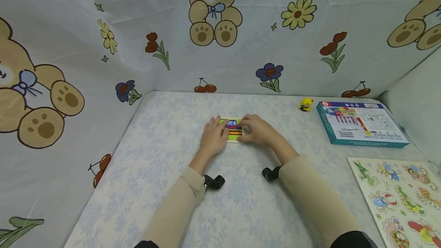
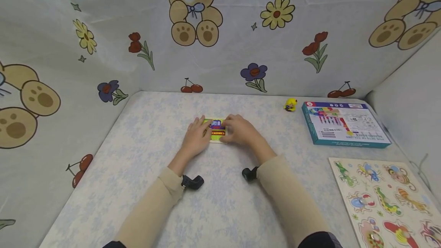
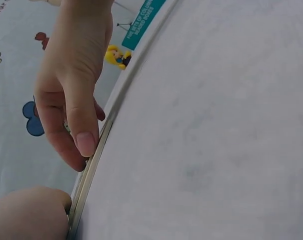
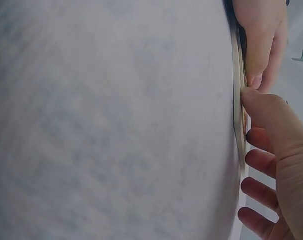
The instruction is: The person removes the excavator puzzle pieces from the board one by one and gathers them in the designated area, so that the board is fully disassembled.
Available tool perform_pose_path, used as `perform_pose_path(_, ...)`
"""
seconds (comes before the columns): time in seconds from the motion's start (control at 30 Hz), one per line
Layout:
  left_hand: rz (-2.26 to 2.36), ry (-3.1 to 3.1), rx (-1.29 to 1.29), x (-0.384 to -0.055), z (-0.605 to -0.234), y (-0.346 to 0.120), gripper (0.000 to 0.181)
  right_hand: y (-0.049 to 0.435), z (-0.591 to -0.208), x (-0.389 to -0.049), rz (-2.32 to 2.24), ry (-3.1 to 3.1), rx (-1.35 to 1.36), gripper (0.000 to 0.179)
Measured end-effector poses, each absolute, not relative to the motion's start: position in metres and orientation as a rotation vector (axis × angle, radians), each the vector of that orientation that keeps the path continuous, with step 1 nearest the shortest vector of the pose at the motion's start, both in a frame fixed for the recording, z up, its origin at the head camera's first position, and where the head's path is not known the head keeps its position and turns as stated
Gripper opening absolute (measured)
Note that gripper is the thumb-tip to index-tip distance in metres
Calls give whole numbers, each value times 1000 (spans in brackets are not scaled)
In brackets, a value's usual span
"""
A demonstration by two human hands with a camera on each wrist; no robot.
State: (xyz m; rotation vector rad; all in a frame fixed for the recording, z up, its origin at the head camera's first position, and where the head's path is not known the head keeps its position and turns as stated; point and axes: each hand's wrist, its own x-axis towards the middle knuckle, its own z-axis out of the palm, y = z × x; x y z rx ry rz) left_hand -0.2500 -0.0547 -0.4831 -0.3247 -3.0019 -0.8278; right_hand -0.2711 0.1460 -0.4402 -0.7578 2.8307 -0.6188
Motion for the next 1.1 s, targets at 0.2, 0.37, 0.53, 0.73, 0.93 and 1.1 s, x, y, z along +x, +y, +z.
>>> perform_pose_path(0.2,-814,-3004,-407,-247,-481,-59,47,142,-439,-267,-490,2895,-856,50)
perform_pose_path(0.37,-761,-2987,-404,-245,-481,-58,46,141,-440,-266,-438,2917,-969,42)
perform_pose_path(0.53,-704,-2988,-385,-243,-480,-56,46,142,-443,-265,-417,2938,-1115,35)
perform_pose_path(0.73,-692,-2999,-353,-243,-482,-56,46,144,-446,-264,-445,2957,-1200,33)
perform_pose_path(0.93,-697,-2984,-331,-245,-485,-56,47,144,-446,-263,-446,2954,-1246,32)
perform_pose_path(1.1,-713,-2964,-328,-243,-487,-57,47,144,-446,-261,-481,2928,-1267,30)
